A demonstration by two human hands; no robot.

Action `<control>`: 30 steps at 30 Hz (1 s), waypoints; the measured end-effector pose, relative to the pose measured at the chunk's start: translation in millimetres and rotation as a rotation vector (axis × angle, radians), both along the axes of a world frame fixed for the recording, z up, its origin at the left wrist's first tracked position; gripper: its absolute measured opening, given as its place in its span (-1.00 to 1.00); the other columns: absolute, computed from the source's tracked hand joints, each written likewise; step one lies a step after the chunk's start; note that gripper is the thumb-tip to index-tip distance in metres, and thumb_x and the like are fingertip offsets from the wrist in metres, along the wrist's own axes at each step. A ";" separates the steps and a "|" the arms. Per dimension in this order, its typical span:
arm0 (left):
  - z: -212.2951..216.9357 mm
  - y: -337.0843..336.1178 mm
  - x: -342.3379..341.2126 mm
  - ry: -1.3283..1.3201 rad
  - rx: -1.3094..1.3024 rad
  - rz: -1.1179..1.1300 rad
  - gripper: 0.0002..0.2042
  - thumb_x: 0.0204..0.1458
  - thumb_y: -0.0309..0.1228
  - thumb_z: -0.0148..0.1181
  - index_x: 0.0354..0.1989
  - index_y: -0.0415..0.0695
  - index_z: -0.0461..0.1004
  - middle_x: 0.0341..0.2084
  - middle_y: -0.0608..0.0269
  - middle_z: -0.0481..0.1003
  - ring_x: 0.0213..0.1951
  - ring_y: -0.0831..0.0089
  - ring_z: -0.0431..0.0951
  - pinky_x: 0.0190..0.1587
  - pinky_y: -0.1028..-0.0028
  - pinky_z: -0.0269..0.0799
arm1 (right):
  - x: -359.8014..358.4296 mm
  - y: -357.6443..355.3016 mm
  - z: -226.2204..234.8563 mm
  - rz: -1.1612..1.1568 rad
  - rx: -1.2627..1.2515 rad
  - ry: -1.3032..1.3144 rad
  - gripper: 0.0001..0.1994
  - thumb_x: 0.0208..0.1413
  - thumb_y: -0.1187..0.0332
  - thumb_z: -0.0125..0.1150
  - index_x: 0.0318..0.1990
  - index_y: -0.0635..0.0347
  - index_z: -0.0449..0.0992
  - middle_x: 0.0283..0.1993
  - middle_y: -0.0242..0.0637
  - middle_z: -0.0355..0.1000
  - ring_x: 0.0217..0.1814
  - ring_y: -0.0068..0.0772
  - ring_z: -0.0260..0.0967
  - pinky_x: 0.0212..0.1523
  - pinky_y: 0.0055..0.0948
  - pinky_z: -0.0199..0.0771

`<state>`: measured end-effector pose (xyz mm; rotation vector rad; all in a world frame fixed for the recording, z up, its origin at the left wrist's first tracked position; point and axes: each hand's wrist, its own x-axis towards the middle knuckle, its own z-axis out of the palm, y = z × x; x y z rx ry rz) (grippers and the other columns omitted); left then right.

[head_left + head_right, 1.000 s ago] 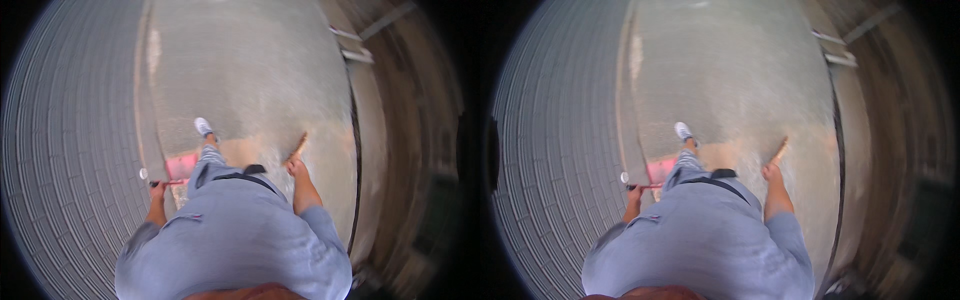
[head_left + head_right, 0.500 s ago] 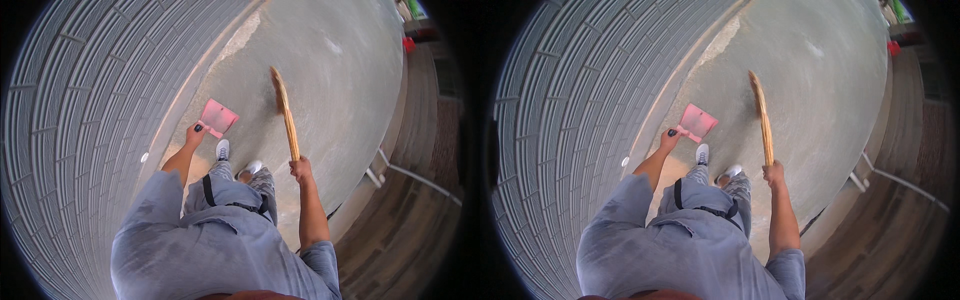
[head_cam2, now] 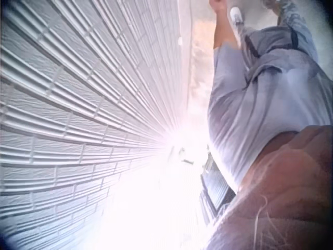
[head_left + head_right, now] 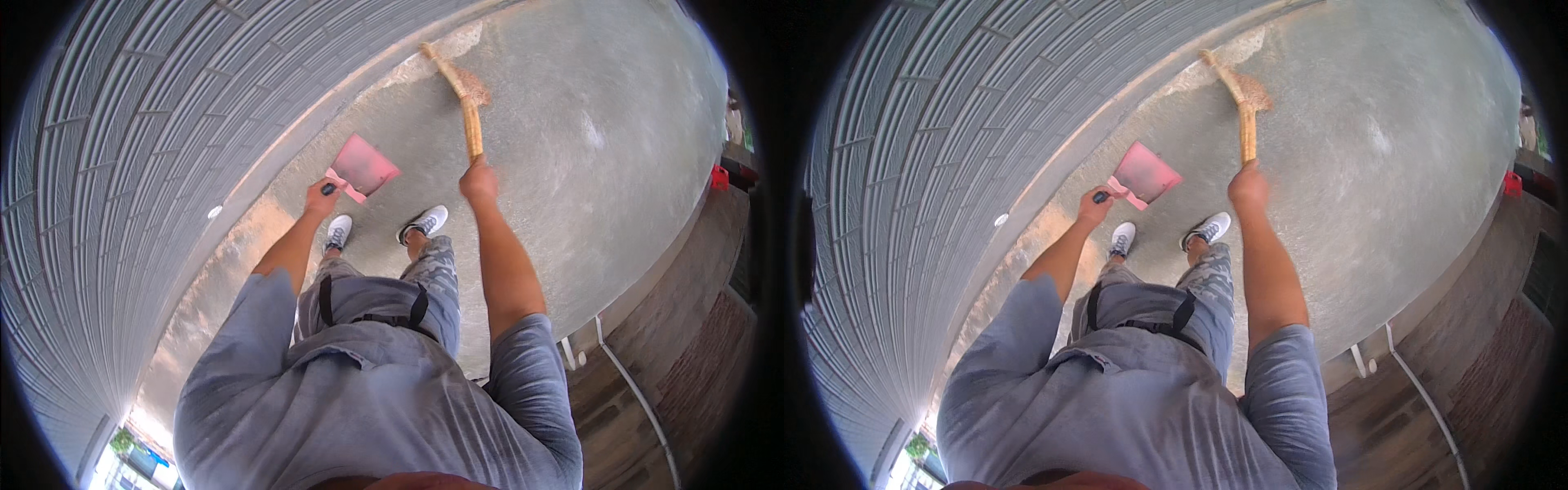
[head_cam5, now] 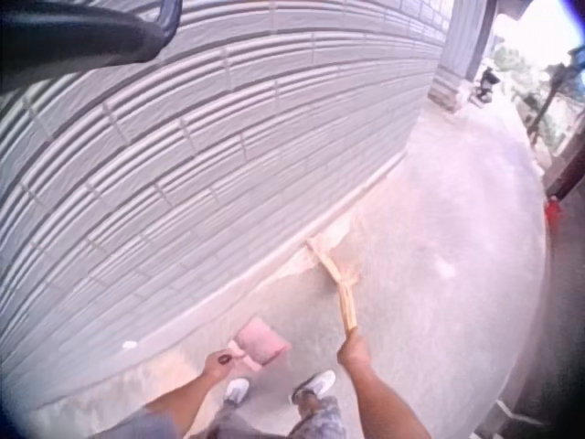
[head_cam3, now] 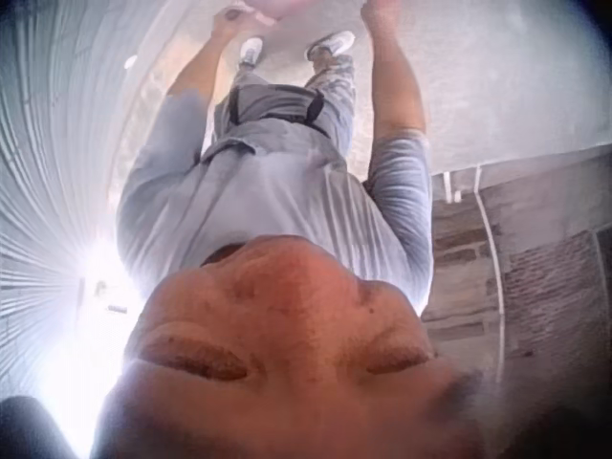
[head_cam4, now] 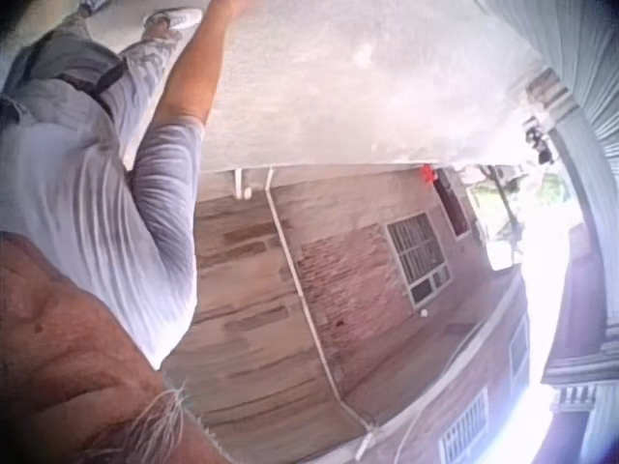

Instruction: The person sweeps a concrete outdoor area using a traditional straw broom and a pink dustpan. They move around a parked scooter and along a brick wall, sweeping debris into a pile.

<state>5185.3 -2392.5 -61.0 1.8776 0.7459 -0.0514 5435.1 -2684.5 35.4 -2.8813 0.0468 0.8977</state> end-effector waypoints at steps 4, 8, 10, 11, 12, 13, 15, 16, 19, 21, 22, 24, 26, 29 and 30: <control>-12.7 -15.8 11.6 0.161 0.077 0.134 -0.88 -0.21 -0.51 0.21 -0.43 -0.10 0.49 -0.46 0.21 0.53 -0.34 0.44 0.51 -0.23 0.45 0.40 | -31.7 -50.9 16.1 0.123 -0.004 0.111 -0.52 0.06 0.39 -0.10 0.19 0.09 0.10 -0.22 0.07 0.43 -0.16 0.11 0.41 -0.17 -0.08 0.42; 20.0 -33.7 73.6 0.396 -0.034 0.222 -0.87 -0.24 -0.41 0.27 -0.45 -0.04 0.53 -0.52 0.27 0.52 -0.43 0.47 0.49 -0.31 0.47 0.39 | -17.5 -135.5 49.6 0.417 0.092 0.281 -0.49 -0.07 0.44 -0.01 0.14 0.07 0.22 -0.20 0.05 0.43 -0.16 0.08 0.40 -0.15 -0.11 0.42; 23.3 -41.2 92.4 0.446 0.022 0.253 -0.88 -0.25 -0.42 0.27 -0.47 -0.05 0.52 -0.55 0.30 0.51 -0.45 0.50 0.47 -0.32 0.49 0.38 | -1.9 -172.2 70.9 0.449 0.194 0.339 -0.48 -0.15 0.46 0.02 0.10 0.09 0.28 -0.20 0.06 0.43 -0.16 0.08 0.40 -0.14 -0.12 0.41; 25.4 -45.3 103.3 0.473 0.050 0.263 -0.89 -0.25 -0.42 0.28 -0.49 -0.06 0.52 -0.57 0.32 0.50 -0.46 0.52 0.46 -0.33 0.51 0.37 | 2.9 -186.6 84.6 0.422 0.265 0.354 -0.48 -0.18 0.47 0.02 0.08 0.11 0.30 -0.22 0.06 0.43 -0.17 0.08 0.39 -0.14 -0.12 0.41; 28.0 -51.5 111.1 0.445 0.035 0.222 -0.90 -0.24 -0.43 0.27 -0.49 -0.07 0.52 -0.57 0.32 0.50 -0.47 0.53 0.45 -0.34 0.51 0.37 | 4.8 -200.7 98.2 0.394 0.337 0.368 -0.48 -0.21 0.47 0.02 0.07 0.14 0.32 -0.23 0.07 0.42 -0.18 0.09 0.39 -0.14 -0.12 0.41; 34.4 -58.2 119.5 0.410 0.021 0.178 -0.90 -0.23 -0.43 0.27 -0.49 -0.07 0.51 -0.57 0.32 0.49 -0.47 0.53 0.44 -0.35 0.52 0.36 | -2.6 -216.0 109.9 0.311 0.351 0.307 -0.48 -0.22 0.48 0.02 0.06 0.14 0.33 -0.24 0.07 0.42 -0.18 0.11 0.38 -0.14 -0.12 0.40; 37.2 -64.1 132.1 0.373 0.013 0.166 -0.93 -0.20 -0.48 0.24 -0.49 -0.09 0.50 -0.57 0.33 0.47 -0.47 0.56 0.42 -0.38 0.53 0.35 | -9.7 -243.8 139.0 0.112 0.388 0.255 -0.44 -0.23 0.51 0.09 0.09 0.17 0.31 -0.17 0.06 0.42 -0.12 0.04 0.39 -0.09 -0.21 0.39; 43.0 -68.4 141.7 0.326 0.020 0.155 -0.92 -0.19 -0.50 0.23 -0.48 -0.09 0.49 -0.60 0.36 0.44 -0.51 0.59 0.40 -0.44 0.55 0.31 | -16.7 -261.2 144.9 -0.004 0.463 0.218 -0.42 -0.23 0.54 0.11 0.10 0.20 0.29 -0.16 0.01 0.43 -0.15 -0.05 0.41 -0.11 -0.27 0.40; 58.4 -73.1 171.4 0.219 -0.045 0.135 -0.89 -0.17 -0.55 0.21 -0.43 -0.08 0.48 -0.63 0.41 0.38 -0.56 0.64 0.35 -0.52 0.60 0.26 | -24.1 -312.0 148.7 -0.319 0.599 0.141 -0.36 -0.23 0.61 0.15 0.15 0.26 0.23 -0.14 -0.12 0.43 -0.23 -0.28 0.42 -0.16 -0.43 0.40; 61.0 -66.6 183.0 0.197 -0.202 0.135 -0.86 -0.16 -0.57 0.21 -0.40 -0.08 0.48 -0.59 0.42 0.39 -0.51 0.64 0.36 -0.43 0.62 0.28 | -9.9 -337.0 157.3 -0.416 0.596 0.093 -0.35 -0.22 0.61 0.14 0.17 0.28 0.21 -0.12 -0.14 0.42 -0.21 -0.34 0.40 -0.16 -0.47 0.39; 62.9 -67.6 188.3 0.123 -0.195 0.105 -0.86 -0.15 -0.57 0.20 -0.39 -0.08 0.47 -0.59 0.44 0.38 -0.51 0.65 0.35 -0.44 0.63 0.27 | 1.1 -349.9 161.5 -0.428 0.599 0.041 -0.36 -0.22 0.61 0.13 0.17 0.29 0.20 -0.11 -0.13 0.43 -0.18 -0.35 0.41 -0.15 -0.46 0.40; 69.5 -70.0 192.9 -0.018 -0.173 0.053 -0.85 -0.13 -0.58 0.18 -0.37 -0.07 0.47 -0.60 0.46 0.37 -0.52 0.67 0.33 -0.45 0.65 0.26 | 57.5 -349.5 206.4 -0.241 0.374 0.022 -0.37 -0.20 0.60 0.09 0.17 0.26 0.20 -0.04 -0.01 0.40 -0.10 -0.21 0.44 -0.11 -0.35 0.41; 114.0 -77.9 229.7 0.145 -0.133 0.055 -0.86 -0.12 -0.57 0.19 -0.38 -0.07 0.46 -0.58 0.47 0.36 -0.50 0.67 0.33 -0.43 0.65 0.26 | 99.1 -344.4 220.0 -0.186 0.038 0.154 -0.38 -0.20 0.57 0.07 0.17 0.20 0.21 -0.02 0.07 0.36 -0.02 -0.07 0.38 -0.06 -0.24 0.39; 144.4 -63.2 221.8 0.181 -0.195 0.047 -0.89 -0.10 -0.53 0.21 -0.38 -0.07 0.45 -0.57 0.46 0.36 -0.49 0.66 0.33 -0.41 0.64 0.26 | 130.3 -337.7 203.3 -0.052 0.140 0.082 -0.37 -0.21 0.51 0.11 0.16 0.17 0.21 -0.11 0.11 0.39 -0.06 0.06 0.36 -0.07 -0.16 0.39; 152.8 -57.7 211.6 0.160 -0.170 0.040 -0.89 -0.09 -0.53 0.20 -0.37 -0.08 0.45 -0.56 0.46 0.36 -0.48 0.66 0.32 -0.41 0.64 0.25 | 142.1 -323.8 202.1 -0.049 0.139 0.120 -0.37 -0.20 0.48 0.12 0.17 0.17 0.19 -0.12 0.12 0.39 -0.07 0.08 0.36 -0.07 -0.14 0.38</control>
